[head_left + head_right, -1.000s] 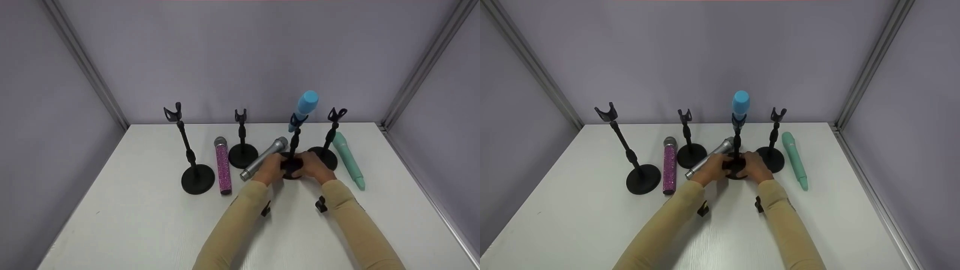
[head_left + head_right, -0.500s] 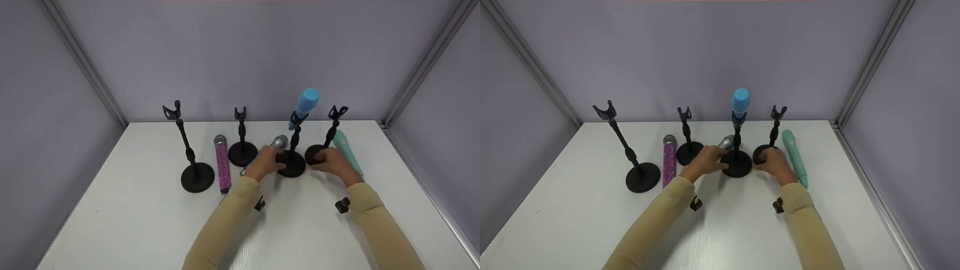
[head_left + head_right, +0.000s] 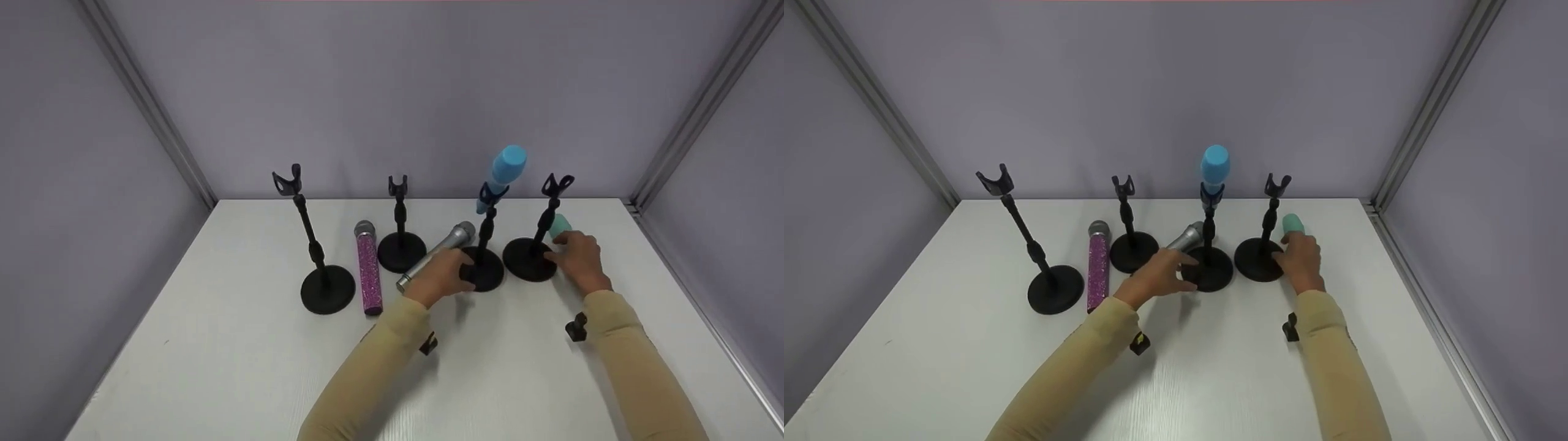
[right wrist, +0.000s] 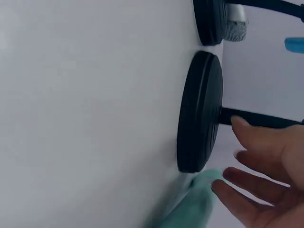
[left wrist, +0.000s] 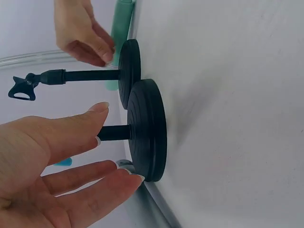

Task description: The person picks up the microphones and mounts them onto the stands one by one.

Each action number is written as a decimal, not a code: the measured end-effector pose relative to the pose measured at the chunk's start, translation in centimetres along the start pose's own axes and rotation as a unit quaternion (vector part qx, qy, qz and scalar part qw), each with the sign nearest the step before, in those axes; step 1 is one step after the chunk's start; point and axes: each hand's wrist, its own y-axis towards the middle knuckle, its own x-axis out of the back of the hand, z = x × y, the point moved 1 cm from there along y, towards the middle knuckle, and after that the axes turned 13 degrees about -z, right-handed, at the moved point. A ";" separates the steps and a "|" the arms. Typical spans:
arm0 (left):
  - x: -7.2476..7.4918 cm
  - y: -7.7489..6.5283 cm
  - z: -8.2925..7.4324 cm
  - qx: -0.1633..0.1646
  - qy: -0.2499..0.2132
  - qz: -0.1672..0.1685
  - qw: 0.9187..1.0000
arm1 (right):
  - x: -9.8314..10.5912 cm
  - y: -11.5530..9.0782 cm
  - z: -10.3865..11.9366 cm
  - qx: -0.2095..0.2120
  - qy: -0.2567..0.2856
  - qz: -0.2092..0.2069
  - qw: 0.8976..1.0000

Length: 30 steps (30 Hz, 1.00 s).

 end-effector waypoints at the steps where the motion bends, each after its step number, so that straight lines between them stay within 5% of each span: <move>1: -0.1 -0.1 0.0 0.002 -0.001 0.003 1.000 | 0.2 0.2 -0.1 -0.006 -0.009 -0.014 1.000; 4: -0.2 -0.3 0.1 -0.001 0.011 -0.001 1.000 | 0.8 1.0 -0.6 -0.033 -0.043 -0.021 0.998; 15: -0.2 -1.4 0.3 0.017 0.036 0.011 0.999 | 1.5 2.9 -2.3 -0.133 -0.072 0.109 0.982; 30: -0.7 -2.3 -0.6 0.004 0.031 0.042 0.999 | 1.6 2.6 -2.9 -0.149 -0.055 0.150 0.976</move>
